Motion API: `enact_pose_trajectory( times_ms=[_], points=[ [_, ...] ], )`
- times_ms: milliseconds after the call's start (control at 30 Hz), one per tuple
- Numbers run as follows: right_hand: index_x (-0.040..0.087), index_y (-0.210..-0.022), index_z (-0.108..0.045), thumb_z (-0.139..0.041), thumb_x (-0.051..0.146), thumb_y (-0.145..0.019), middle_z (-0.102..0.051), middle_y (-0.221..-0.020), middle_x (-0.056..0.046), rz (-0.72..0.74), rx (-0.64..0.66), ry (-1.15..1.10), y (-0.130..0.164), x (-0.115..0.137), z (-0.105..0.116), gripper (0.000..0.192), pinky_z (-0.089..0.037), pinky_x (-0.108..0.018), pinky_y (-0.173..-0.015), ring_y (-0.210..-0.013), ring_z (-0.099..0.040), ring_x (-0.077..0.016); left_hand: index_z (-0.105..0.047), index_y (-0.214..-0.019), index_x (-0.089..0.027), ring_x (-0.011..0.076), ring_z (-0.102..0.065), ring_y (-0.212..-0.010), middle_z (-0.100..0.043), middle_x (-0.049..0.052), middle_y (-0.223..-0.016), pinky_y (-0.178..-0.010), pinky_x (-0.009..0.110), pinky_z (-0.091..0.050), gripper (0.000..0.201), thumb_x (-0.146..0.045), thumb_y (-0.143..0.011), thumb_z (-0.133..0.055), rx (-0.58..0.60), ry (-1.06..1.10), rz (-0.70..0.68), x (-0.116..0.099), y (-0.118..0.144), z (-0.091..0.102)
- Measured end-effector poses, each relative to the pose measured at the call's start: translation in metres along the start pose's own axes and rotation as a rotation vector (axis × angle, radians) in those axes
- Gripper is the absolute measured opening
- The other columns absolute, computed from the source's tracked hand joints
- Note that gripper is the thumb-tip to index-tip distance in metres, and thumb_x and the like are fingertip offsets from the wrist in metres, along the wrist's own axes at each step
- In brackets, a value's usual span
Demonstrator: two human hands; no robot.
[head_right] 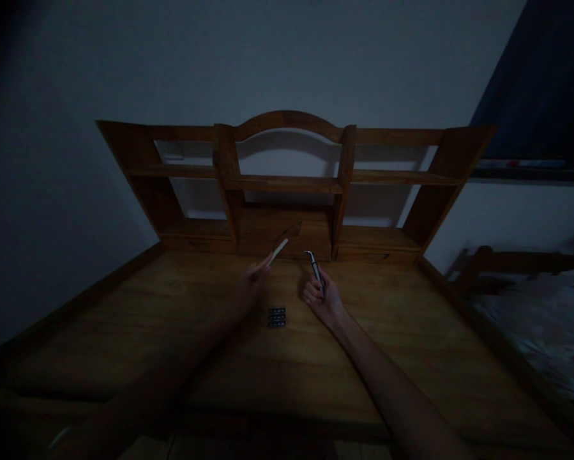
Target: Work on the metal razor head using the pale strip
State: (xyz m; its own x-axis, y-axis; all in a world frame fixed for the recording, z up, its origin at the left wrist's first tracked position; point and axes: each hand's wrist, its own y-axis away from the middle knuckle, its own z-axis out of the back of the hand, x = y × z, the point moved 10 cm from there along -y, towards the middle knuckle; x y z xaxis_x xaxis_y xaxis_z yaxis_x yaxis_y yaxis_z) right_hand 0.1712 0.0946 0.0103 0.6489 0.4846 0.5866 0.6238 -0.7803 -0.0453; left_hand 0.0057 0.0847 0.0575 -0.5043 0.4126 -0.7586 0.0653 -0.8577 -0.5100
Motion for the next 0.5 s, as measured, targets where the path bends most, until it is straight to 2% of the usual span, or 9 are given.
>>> enact_pose_trajectory(
  times_ms=[67,167,267,367,433,500],
  points=[
    [0.022,-0.054,-0.023,-0.032,0.047,-0.100,-0.018,-0.039,0.008,-0.012,-0.006,0.010,0.000,-0.002,0.000,0.053,-0.023,-0.023,-0.039,-0.037,-0.010,-0.0098,-0.050,-0.138,-0.026,0.0139,-0.053,-0.077,-0.056,0.001,-0.085,-0.072,0.026,-0.043,0.043,-0.040,-0.098,-0.042,0.017,-0.031,-0.073,-0.017,0.002,-0.002],
    [0.022,-0.054,-0.024,-0.031,0.047,-0.100,-0.018,-0.039,0.008,-0.021,-0.008,0.019,0.000,-0.005,-0.003,0.053,-0.024,-0.023,-0.039,-0.038,-0.010,-0.0099,-0.052,-0.136,-0.028,0.0134,-0.050,-0.074,-0.053,0.001,-0.082,-0.070,0.025,-0.041,0.042,-0.040,-0.098,-0.041,0.119,-0.064,-0.186,-0.035,0.008,-0.019],
    [0.022,-0.054,-0.025,-0.028,0.045,-0.101,-0.018,-0.039,0.008,-0.017,0.002,0.021,0.000,-0.005,-0.006,0.053,-0.024,-0.023,-0.039,-0.037,-0.010,-0.0099,-0.052,-0.136,-0.028,0.0136,-0.050,-0.074,-0.052,0.000,-0.080,-0.069,0.024,-0.040,0.041,-0.039,-0.099,-0.040,0.100,-0.099,-0.165,-0.026,0.006,-0.022],
    [0.022,-0.054,-0.024,-0.029,0.043,-0.101,-0.018,-0.040,0.007,-0.006,0.009,0.027,0.001,-0.004,-0.005,0.052,-0.023,-0.023,-0.039,-0.037,-0.010,-0.0098,-0.051,-0.138,-0.027,0.0136,-0.049,-0.073,-0.050,-0.001,-0.078,-0.068,0.024,-0.040,0.042,-0.038,-0.099,-0.039,0.028,-0.101,-0.090,-0.011,0.002,-0.011],
    [0.022,-0.054,-0.024,-0.030,0.043,-0.101,-0.018,-0.040,0.007,-0.003,0.009,0.030,0.000,-0.004,-0.004,0.052,-0.023,-0.023,-0.039,-0.037,-0.011,-0.0098,-0.050,-0.138,-0.027,0.0131,-0.048,-0.071,-0.048,-0.001,-0.079,-0.066,0.023,-0.040,0.042,-0.039,-0.099,-0.039,0.006,-0.078,-0.077,-0.011,0.001,-0.004],
    [0.022,-0.054,-0.025,-0.030,0.044,-0.100,-0.019,-0.040,0.007,-0.009,0.011,0.030,0.000,-0.005,-0.004,0.052,-0.024,-0.023,-0.039,-0.037,-0.011,-0.0098,-0.050,-0.138,-0.027,0.0128,-0.047,-0.071,-0.047,-0.001,-0.080,-0.066,0.023,-0.039,0.043,-0.041,-0.099,-0.040,0.019,-0.042,-0.102,-0.021,0.003,-0.003]
  ],
)
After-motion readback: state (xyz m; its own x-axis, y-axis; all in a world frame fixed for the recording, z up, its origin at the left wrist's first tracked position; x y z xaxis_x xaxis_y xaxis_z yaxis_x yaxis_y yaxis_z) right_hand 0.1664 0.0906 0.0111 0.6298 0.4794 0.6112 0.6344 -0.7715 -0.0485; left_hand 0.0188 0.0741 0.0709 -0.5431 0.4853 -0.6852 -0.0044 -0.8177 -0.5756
